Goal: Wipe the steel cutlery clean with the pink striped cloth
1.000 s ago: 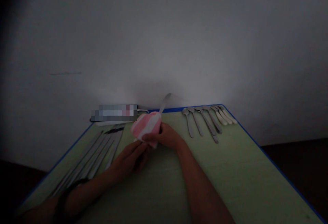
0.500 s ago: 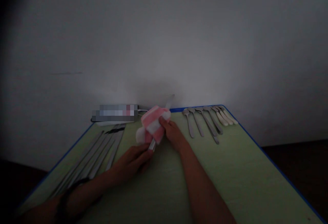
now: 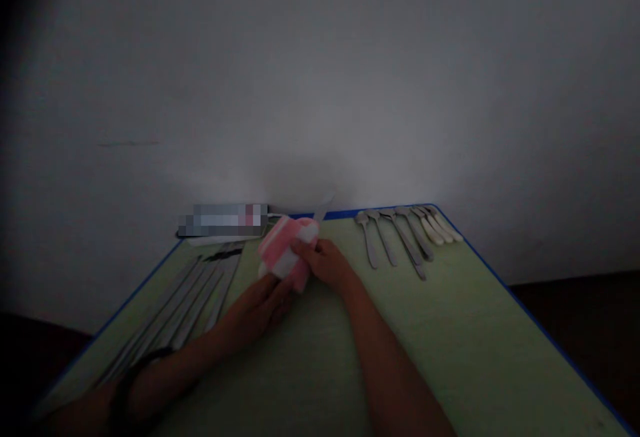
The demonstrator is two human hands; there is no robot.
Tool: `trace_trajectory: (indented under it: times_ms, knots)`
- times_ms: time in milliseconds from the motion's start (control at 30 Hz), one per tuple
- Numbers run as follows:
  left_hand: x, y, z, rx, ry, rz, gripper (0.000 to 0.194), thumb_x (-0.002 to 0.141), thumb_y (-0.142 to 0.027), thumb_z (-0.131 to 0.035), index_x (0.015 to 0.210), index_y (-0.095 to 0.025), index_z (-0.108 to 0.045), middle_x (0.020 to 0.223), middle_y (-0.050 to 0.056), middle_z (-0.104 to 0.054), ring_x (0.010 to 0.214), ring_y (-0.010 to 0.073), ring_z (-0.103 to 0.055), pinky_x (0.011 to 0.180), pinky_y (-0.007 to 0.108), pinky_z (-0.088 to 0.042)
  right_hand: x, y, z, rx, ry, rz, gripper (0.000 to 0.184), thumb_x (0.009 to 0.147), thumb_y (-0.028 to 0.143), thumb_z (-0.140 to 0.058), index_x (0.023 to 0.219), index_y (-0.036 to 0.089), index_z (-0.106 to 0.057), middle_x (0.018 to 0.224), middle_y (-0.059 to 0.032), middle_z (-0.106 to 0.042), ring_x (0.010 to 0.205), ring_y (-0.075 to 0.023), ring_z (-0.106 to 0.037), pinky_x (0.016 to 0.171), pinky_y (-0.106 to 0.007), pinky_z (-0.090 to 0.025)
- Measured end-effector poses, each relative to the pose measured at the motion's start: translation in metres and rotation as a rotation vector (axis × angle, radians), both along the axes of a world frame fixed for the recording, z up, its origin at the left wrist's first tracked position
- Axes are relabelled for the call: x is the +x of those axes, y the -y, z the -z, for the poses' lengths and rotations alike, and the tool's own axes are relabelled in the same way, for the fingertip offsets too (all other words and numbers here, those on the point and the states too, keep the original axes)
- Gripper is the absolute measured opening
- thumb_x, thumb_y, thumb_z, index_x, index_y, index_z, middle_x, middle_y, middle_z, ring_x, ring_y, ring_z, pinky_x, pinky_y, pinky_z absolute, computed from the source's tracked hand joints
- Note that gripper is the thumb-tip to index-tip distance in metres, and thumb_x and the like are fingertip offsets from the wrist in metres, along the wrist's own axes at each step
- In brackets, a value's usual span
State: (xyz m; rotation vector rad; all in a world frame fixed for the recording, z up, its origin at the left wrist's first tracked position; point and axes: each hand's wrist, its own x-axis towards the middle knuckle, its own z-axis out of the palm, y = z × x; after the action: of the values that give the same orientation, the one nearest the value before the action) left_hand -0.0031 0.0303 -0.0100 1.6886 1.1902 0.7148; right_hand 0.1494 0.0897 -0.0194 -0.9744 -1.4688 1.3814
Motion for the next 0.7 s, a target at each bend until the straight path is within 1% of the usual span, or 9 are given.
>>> trace_trajectory:
  times_ms: [100, 200, 267, 433, 500, 533, 600, 633, 700]
  knots:
    - [0.0, 0.0, -0.001, 0.025, 0.0, 0.028, 0.023, 0.09, -0.039, -0.037, 0.092, -0.018, -0.045, 0.061, -0.006, -0.043, 0.049, 0.0096, -0.041, 0.047, 0.021, -0.033, 0.0, -0.002, 0.003, 0.005, -0.088, 0.073, 0.043, 0.072, 0.056, -0.055, 0.068, 0.013, -0.06, 0.063, -0.0017, -0.056, 0.056, -0.0105, -0.045, 0.056, -0.024, -0.036]
    - [0.0, 0.002, -0.004, 0.046, -0.059, 0.04, 0.024, 0.09, -0.038, -0.038, 0.098, -0.018, -0.047, 0.061, -0.005, -0.046, 0.051, 0.0106, -0.042, 0.05, 0.022, -0.035, 0.0, -0.002, 0.005, -0.008, -0.215, 0.197, 0.042, 0.073, 0.056, -0.054, 0.067, 0.014, -0.061, 0.061, -0.0016, -0.057, 0.057, -0.0117, -0.046, 0.056, -0.025, -0.036]
    - [-0.001, 0.004, -0.006, 0.041, -0.094, 0.061, 0.023, 0.091, -0.038, -0.037, 0.096, -0.018, -0.048, 0.06, -0.005, -0.046, 0.051, 0.0109, -0.043, 0.049, 0.022, -0.035, 0.001, -0.003, 0.005, -0.026, -0.292, 0.265, 0.041, 0.072, 0.055, -0.056, 0.067, 0.015, -0.061, 0.061, -0.0017, -0.058, 0.058, -0.0124, -0.048, 0.057, -0.025, -0.037]
    - [-0.003, 0.008, -0.008, 0.017, -0.106, 0.131, 0.025, 0.089, -0.037, -0.042, 0.074, -0.018, -0.047, 0.058, -0.005, -0.047, 0.051, 0.0094, -0.045, 0.048, 0.02, -0.035, 0.0, -0.011, 0.008, -0.108, -0.545, 0.394, 0.038, 0.072, 0.053, -0.057, 0.075, 0.015, -0.062, 0.068, -0.0018, -0.062, 0.06, -0.0122, -0.051, 0.058, -0.025, -0.039]
    - [-0.005, 0.008, -0.007, -0.032, -0.056, 0.129, 0.026, 0.089, -0.038, -0.04, 0.075, -0.018, -0.047, 0.055, -0.006, -0.047, 0.048, 0.0089, -0.044, 0.045, 0.019, -0.035, 0.0, -0.012, 0.009, -0.121, -0.572, 0.358, 0.037, 0.072, 0.052, -0.057, 0.074, 0.015, -0.062, 0.066, -0.001, -0.061, 0.058, -0.0113, -0.05, 0.056, -0.024, -0.039]
    - [-0.005, 0.007, -0.005, -0.066, -0.015, 0.112, 0.025, 0.09, -0.039, -0.038, 0.079, -0.018, -0.047, 0.054, -0.007, -0.047, 0.044, 0.0085, -0.043, 0.042, 0.018, -0.034, 0.0, -0.011, 0.008, -0.115, -0.537, 0.301, 0.037, 0.072, 0.051, -0.058, 0.073, 0.015, -0.062, 0.065, -0.0008, -0.06, 0.058, -0.011, -0.05, 0.056, -0.024, -0.039]
    - [-0.005, 0.004, -0.001, -0.126, 0.075, 0.05, 0.024, 0.09, -0.041, -0.034, 0.09, -0.019, -0.046, 0.051, -0.008, -0.045, 0.037, 0.0079, -0.037, 0.036, 0.018, -0.03, 0.0, -0.007, 0.006, -0.078, -0.405, 0.152, 0.036, 0.072, 0.049, -0.059, 0.072, 0.013, -0.063, 0.064, -0.001, -0.061, 0.058, -0.0106, -0.05, 0.058, -0.023, -0.04]
    - [-0.005, 0.002, 0.002, -0.141, 0.111, 0.015, 0.024, 0.09, -0.041, -0.034, 0.092, -0.02, -0.045, 0.051, -0.009, -0.044, 0.035, 0.0077, -0.035, 0.033, 0.017, -0.028, 0.0, -0.005, 0.005, -0.052, -0.328, 0.083, 0.035, 0.071, 0.048, -0.06, 0.073, 0.013, -0.063, 0.065, -0.0012, -0.061, 0.059, -0.0106, -0.051, 0.059, -0.023, -0.04]
    - [-0.004, -0.001, 0.005, -0.143, 0.157, -0.032, 0.023, 0.088, -0.041, -0.036, 0.082, -0.02, -0.043, 0.05, -0.009, -0.041, 0.035, 0.0076, -0.034, 0.033, 0.017, -0.027, 0.0, -0.001, 0.003, -0.008, -0.187, 0.005, 0.033, 0.07, 0.045, -0.063, 0.074, 0.013, -0.064, 0.066, -0.001, -0.061, 0.059, -0.0103, -0.05, 0.059, -0.023, -0.04]
